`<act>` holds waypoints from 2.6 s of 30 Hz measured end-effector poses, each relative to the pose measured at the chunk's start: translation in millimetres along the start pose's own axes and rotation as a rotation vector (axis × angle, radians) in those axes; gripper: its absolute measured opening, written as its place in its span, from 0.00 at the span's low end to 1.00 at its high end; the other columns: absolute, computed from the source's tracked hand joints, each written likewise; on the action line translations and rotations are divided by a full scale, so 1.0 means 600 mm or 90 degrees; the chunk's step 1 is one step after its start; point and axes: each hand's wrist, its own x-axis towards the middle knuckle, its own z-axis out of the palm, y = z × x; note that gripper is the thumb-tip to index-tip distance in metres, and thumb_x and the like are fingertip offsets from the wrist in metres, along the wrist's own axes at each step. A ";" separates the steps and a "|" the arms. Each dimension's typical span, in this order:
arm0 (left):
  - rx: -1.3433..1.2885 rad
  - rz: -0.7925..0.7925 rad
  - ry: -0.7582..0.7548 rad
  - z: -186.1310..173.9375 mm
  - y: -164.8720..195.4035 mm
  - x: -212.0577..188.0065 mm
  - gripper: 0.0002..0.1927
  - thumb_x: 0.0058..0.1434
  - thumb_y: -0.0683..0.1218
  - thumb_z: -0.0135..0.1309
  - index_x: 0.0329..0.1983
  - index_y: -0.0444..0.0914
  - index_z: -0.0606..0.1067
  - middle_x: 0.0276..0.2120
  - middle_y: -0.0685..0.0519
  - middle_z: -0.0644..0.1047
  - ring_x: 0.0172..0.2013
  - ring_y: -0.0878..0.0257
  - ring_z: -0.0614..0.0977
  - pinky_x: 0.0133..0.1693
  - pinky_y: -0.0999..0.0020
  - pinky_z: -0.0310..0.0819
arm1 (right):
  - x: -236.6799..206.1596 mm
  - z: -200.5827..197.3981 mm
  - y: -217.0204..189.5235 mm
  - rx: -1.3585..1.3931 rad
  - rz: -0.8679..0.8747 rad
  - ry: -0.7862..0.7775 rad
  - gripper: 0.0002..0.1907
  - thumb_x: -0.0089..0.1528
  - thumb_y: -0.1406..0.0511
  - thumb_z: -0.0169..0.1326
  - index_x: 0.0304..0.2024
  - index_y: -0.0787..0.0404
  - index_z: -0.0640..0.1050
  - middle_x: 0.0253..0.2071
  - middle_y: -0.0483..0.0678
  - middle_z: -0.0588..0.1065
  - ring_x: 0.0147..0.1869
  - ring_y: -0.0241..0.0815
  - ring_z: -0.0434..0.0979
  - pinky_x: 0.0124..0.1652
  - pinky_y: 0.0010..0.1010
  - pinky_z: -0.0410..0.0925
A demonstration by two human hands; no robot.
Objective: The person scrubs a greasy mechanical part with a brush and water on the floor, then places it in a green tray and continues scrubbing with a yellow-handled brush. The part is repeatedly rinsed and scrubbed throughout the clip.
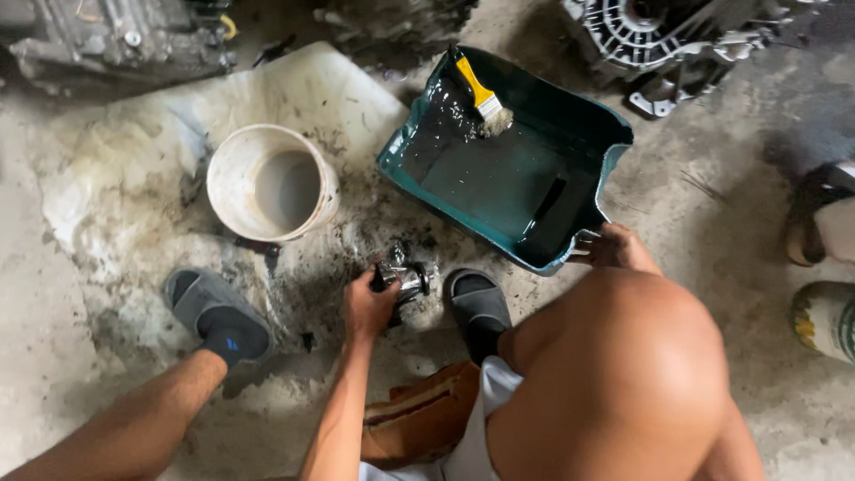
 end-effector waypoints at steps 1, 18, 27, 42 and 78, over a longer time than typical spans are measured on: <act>-0.004 -0.010 0.035 0.001 -0.009 0.003 0.18 0.52 0.48 0.66 0.44 0.35 0.83 0.33 0.42 0.84 0.33 0.55 0.87 0.36 0.62 0.77 | 0.014 -0.001 0.002 0.002 0.012 -0.015 0.14 0.65 0.64 0.43 0.49 0.64 0.73 0.46 0.55 0.76 0.51 0.60 0.75 0.58 0.64 0.66; -0.085 -0.083 0.187 0.024 -0.153 0.045 0.17 0.54 0.39 0.64 0.47 0.32 0.80 0.32 0.51 0.83 0.32 0.70 0.80 0.36 0.72 0.73 | 0.163 -0.027 -0.025 -0.057 0.109 -0.016 0.13 0.66 0.66 0.41 0.45 0.68 0.73 0.48 0.59 0.75 0.54 0.61 0.75 0.60 0.64 0.66; -0.048 -0.147 0.111 0.024 -0.026 -0.012 0.10 0.52 0.44 0.64 0.35 0.33 0.82 0.22 0.54 0.79 0.20 0.68 0.75 0.24 0.69 0.66 | 0.120 -0.068 -0.061 -0.524 0.034 0.145 0.31 0.64 0.51 0.56 0.61 0.65 0.74 0.57 0.59 0.75 0.59 0.54 0.75 0.60 0.51 0.68; -0.004 0.353 0.078 -0.334 0.301 -0.151 0.16 0.54 0.42 0.69 0.43 0.29 0.81 0.33 0.51 0.82 0.33 0.71 0.78 0.36 0.74 0.74 | -0.063 0.424 -0.198 -1.725 -0.390 0.071 0.18 0.61 0.55 0.54 0.34 0.63 0.84 0.30 0.57 0.81 0.33 0.51 0.83 0.31 0.42 0.76; -0.136 0.224 -0.065 -0.331 0.265 -0.050 0.15 0.50 0.35 0.67 0.41 0.33 0.78 0.34 0.53 0.83 0.35 0.71 0.82 0.36 0.76 0.76 | -0.083 0.412 0.473 -1.469 -0.190 -0.412 0.09 0.62 0.68 0.52 0.39 0.58 0.84 0.40 0.53 0.82 0.43 0.53 0.85 0.40 0.42 0.78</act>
